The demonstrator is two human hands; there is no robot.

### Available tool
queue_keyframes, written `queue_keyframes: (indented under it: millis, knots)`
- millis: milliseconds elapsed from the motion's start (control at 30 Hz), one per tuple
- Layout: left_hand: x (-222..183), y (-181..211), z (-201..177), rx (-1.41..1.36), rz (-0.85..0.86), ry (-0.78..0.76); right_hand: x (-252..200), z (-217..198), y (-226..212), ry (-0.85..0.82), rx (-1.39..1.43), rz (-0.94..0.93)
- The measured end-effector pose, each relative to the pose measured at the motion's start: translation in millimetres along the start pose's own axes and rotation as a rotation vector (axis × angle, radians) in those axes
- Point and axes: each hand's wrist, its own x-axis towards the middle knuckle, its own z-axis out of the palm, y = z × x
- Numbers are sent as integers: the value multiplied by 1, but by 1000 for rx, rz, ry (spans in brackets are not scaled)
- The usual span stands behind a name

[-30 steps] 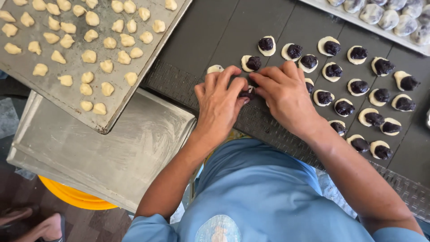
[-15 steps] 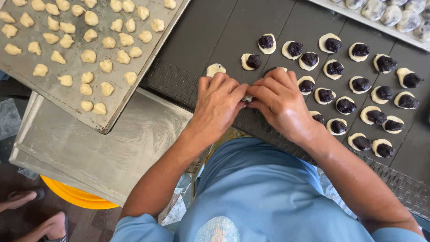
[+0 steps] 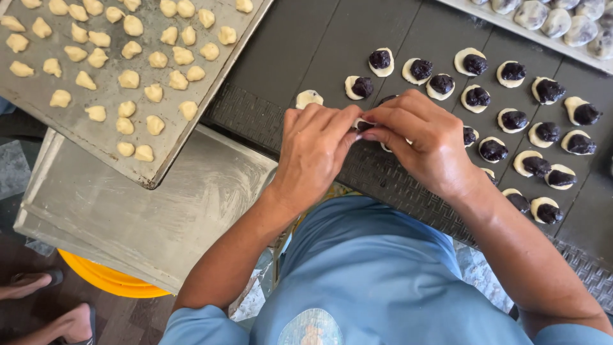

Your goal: Arranging dough circles on a work surface, adding filling, and folding them into pastries.

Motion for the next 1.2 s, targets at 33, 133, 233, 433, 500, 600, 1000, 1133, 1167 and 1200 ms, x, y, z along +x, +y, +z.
queue_keyframes:
  millis: [33,133,233,433,500,600,1000,1133,1167,1200]
  knots:
    - [1,-1,-1,-56,-33,28,2,-2,-3,-5,10,-25]
    - [10,-3,-3,-346,-300,-2,5,-6,-7,-22,-110,-178]
    - [11,0,-2,-671,-602,-88,7,-2,-5,22,-184,-264]
    - [-8,-6,22,-1111,-720,-91,5,5,4,72,-94,-236]
    - [-2,2,14,-1109,-703,-14,3,10,5,83,-67,-214]
    - [-2,3,20,-1263,-743,120,4,11,-4,82,40,-123]
    - [-4,-17,22,-583,-433,-116,-12,36,18,61,-37,-115]
    - [-1,-9,8,-220,-162,-87,-7,46,22,37,-257,-107]
    - [-2,-4,4,-222,-161,-90,-6,50,25,37,-258,-104]
    - [-3,2,1,-176,-174,-64,-6,53,28,75,-294,-150]
